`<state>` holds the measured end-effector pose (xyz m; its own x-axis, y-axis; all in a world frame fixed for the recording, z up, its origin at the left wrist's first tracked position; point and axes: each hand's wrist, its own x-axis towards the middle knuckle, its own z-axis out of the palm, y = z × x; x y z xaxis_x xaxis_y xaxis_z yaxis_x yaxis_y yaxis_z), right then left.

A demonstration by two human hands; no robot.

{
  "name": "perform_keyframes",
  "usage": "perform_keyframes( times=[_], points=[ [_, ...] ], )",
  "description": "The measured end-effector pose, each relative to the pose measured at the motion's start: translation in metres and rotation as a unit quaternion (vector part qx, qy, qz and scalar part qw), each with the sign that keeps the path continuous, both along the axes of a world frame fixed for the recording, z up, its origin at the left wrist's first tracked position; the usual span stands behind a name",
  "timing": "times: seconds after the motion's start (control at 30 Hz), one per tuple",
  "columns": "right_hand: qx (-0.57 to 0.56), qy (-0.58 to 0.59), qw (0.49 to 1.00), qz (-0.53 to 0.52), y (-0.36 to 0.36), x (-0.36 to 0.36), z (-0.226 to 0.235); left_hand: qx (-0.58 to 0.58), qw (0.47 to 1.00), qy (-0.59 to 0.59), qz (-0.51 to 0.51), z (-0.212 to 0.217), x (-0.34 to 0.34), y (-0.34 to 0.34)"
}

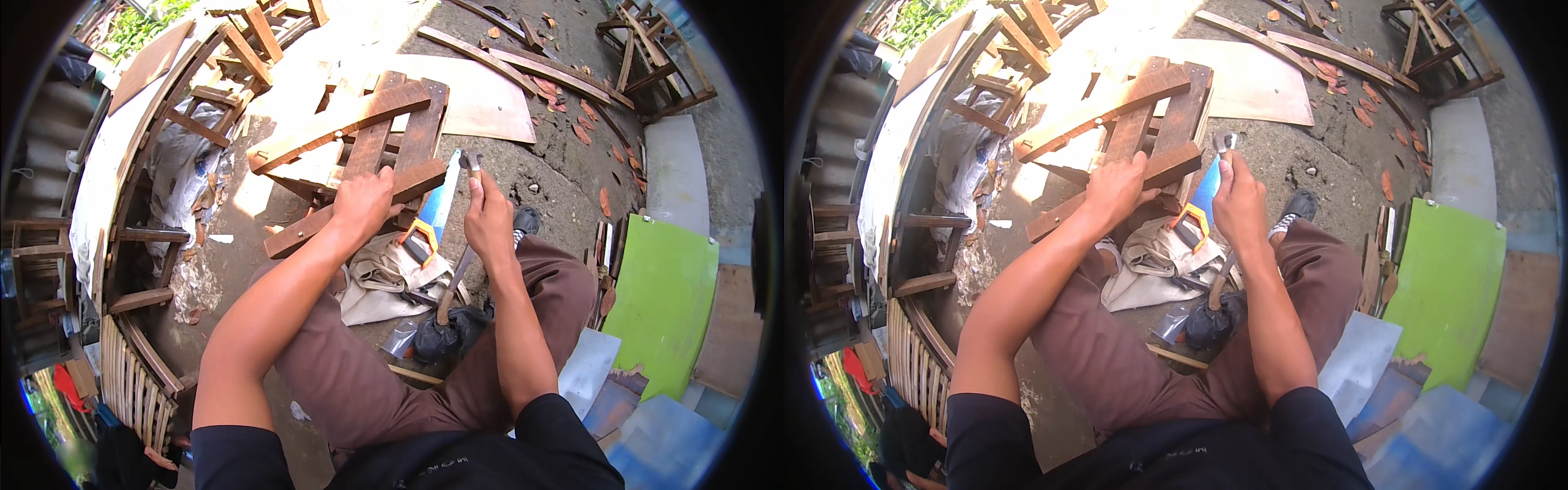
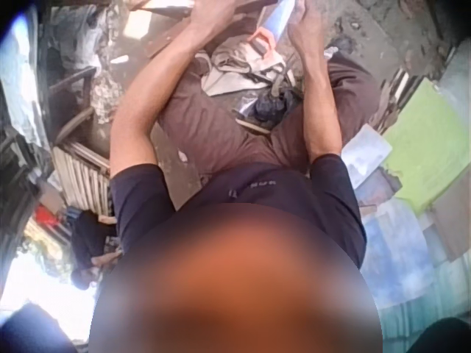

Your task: The person assembles a small wooden frame by fitting two pieces together, then uses a hammer to drive nails into the joint. They continue hammering to secure the connection and inspect the assembled piece.

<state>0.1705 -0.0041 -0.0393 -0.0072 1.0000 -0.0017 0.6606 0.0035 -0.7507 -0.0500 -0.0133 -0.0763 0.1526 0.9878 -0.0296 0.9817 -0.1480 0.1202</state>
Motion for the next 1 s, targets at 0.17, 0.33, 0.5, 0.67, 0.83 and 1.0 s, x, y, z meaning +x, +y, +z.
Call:
perform_keyframes(
  times=[0.17,0.33,0.5,0.67,0.83,1.0],
  points=[
    [0.112,0.055,0.992,0.006,0.013,0.011,0.025,0.017,1.000,0.001,-0.003,-0.005,0.000,-0.006],
    [0.106,0.056,0.991,0.065,0.008,0.005,0.000,0.001,1.000,0.025,0.000,-0.002,0.003,-0.007],
    [0.027,-0.017,0.999,0.029,0.011,0.015,0.000,0.018,0.999,0.048,-0.003,-0.003,0.005,-0.009],
    [0.151,0.102,0.983,0.032,0.016,0.014,0.025,0.030,0.999,0.040,-0.008,-0.015,0.001,-0.011],
    [-0.067,-0.087,0.989,0.096,0.024,0.008,-0.008,0.044,0.998,0.048,-0.022,-0.013,-0.002,-0.011],
    [-0.069,0.035,0.997,-0.031,0.006,0.040,-0.036,0.034,0.999,0.018,-0.029,-0.002,-0.005,-0.006]
  ],
)
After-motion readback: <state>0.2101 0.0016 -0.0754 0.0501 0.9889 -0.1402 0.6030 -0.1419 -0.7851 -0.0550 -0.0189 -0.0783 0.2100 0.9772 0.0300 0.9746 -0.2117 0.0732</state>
